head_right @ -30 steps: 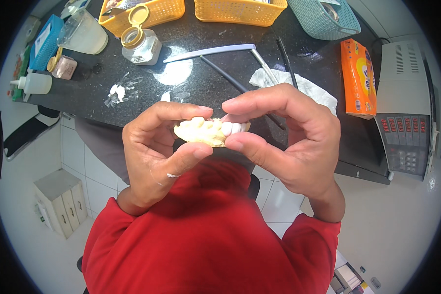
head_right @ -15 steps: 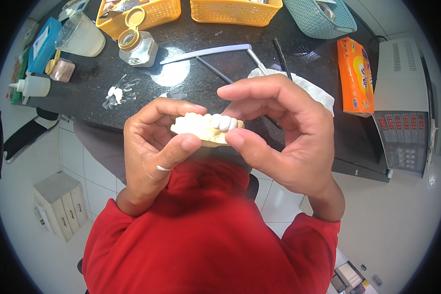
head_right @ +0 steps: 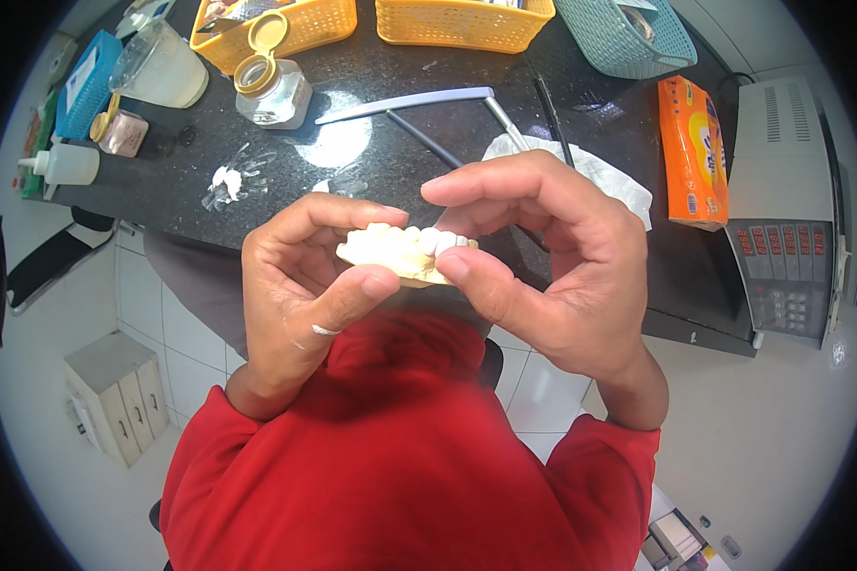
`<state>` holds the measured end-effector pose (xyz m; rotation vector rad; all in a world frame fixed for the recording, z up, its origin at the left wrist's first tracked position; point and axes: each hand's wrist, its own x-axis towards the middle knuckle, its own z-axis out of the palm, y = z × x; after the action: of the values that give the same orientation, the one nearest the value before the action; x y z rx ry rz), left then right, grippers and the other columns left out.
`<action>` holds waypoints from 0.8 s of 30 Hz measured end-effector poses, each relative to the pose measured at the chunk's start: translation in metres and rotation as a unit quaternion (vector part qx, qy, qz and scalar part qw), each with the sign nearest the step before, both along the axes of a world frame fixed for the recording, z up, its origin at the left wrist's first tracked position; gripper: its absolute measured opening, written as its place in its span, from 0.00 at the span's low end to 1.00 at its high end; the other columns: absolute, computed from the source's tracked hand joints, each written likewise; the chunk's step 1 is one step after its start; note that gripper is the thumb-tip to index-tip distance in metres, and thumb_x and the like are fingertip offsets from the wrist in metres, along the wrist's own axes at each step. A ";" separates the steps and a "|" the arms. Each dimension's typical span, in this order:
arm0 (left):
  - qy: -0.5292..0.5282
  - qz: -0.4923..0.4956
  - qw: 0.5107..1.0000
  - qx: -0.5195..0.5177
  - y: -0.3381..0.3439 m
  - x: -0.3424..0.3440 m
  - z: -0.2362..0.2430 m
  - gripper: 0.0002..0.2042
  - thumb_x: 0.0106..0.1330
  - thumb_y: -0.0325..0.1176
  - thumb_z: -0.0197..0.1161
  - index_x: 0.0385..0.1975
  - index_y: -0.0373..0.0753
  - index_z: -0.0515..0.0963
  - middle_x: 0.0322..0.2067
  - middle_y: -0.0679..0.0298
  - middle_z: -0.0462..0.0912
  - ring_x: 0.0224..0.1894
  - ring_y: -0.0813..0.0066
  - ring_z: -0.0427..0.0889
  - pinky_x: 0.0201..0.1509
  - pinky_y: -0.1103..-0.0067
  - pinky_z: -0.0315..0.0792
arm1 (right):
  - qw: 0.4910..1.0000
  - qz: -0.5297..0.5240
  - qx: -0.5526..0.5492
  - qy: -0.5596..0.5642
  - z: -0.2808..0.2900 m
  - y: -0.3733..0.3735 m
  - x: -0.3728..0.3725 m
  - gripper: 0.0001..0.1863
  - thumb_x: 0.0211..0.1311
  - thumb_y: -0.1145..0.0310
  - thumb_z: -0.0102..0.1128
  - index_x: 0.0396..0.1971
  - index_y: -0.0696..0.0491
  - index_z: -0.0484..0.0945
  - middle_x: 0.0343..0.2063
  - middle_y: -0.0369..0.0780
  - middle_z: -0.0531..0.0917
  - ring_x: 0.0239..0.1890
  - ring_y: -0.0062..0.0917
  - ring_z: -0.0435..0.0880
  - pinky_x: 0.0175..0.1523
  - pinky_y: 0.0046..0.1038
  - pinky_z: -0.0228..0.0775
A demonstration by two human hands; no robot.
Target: The person paints a small dental model with a brush, applying a white substance to the teeth. They then wipe the model with a tissue and continue painting a small piece of material on the tissue with a yellowish substance.
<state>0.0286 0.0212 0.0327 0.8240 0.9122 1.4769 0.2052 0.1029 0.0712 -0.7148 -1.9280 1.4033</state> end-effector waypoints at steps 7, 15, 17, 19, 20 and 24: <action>-0.008 -0.003 1.000 -0.005 0.000 0.001 0.001 0.14 0.54 0.26 0.68 0.40 0.30 0.76 0.37 0.58 0.81 0.40 0.77 0.79 0.47 0.81 0.70 | 1.000 -0.007 -0.005 0.011 0.000 -0.001 0.000 0.14 0.51 0.80 0.62 0.40 0.63 0.76 0.38 0.43 0.79 0.37 0.22 0.82 0.44 0.21 0.74; -0.013 -0.005 1.000 0.006 0.003 0.001 -0.001 0.14 0.54 0.23 0.68 0.40 0.29 0.75 0.37 0.57 0.81 0.40 0.76 0.81 0.43 0.82 0.78 | 0.997 -0.012 -0.074 0.019 0.001 -0.001 0.001 0.14 0.52 0.79 0.61 0.40 0.63 0.76 0.37 0.42 0.80 0.37 0.21 0.81 0.45 0.22 0.74; -0.015 -0.004 1.000 0.003 0.003 0.001 -0.001 0.14 0.54 0.23 0.68 0.40 0.29 0.75 0.37 0.56 0.81 0.40 0.76 0.81 0.43 0.82 0.78 | 0.996 -0.009 -0.082 0.025 0.001 0.001 0.002 0.13 0.52 0.79 0.61 0.40 0.62 0.76 0.37 0.41 0.80 0.37 0.21 0.81 0.45 0.22 0.73; -0.018 -0.002 1.000 0.001 0.003 0.001 -0.001 0.14 0.54 0.23 0.67 0.40 0.29 0.75 0.36 0.56 0.81 0.39 0.75 0.82 0.43 0.82 0.78 | 0.997 -0.010 -0.081 0.018 0.002 0.000 0.001 0.14 0.52 0.79 0.60 0.40 0.62 0.76 0.37 0.41 0.80 0.37 0.21 0.81 0.45 0.21 0.73; -0.021 -0.003 1.000 0.001 0.003 0.002 -0.001 0.14 0.54 0.23 0.67 0.40 0.28 0.75 0.36 0.55 0.81 0.39 0.75 0.82 0.43 0.82 0.78 | 0.997 -0.011 -0.080 0.014 0.002 -0.001 0.001 0.14 0.52 0.79 0.60 0.40 0.62 0.76 0.37 0.41 0.80 0.37 0.21 0.81 0.45 0.21 0.73; -0.028 -0.005 1.000 -0.001 0.002 0.002 -0.001 0.14 0.55 0.22 0.67 0.40 0.28 0.75 0.36 0.54 0.82 0.39 0.74 0.82 0.42 0.82 0.78 | 0.998 -0.008 -0.064 0.003 0.001 0.000 0.001 0.13 0.52 0.80 0.60 0.40 0.62 0.76 0.37 0.41 0.80 0.37 0.20 0.81 0.45 0.21 0.73</action>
<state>0.0308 0.0233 0.0316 0.7811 0.8669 1.4818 0.2063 0.1025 0.0721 -0.7822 -1.8370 1.5283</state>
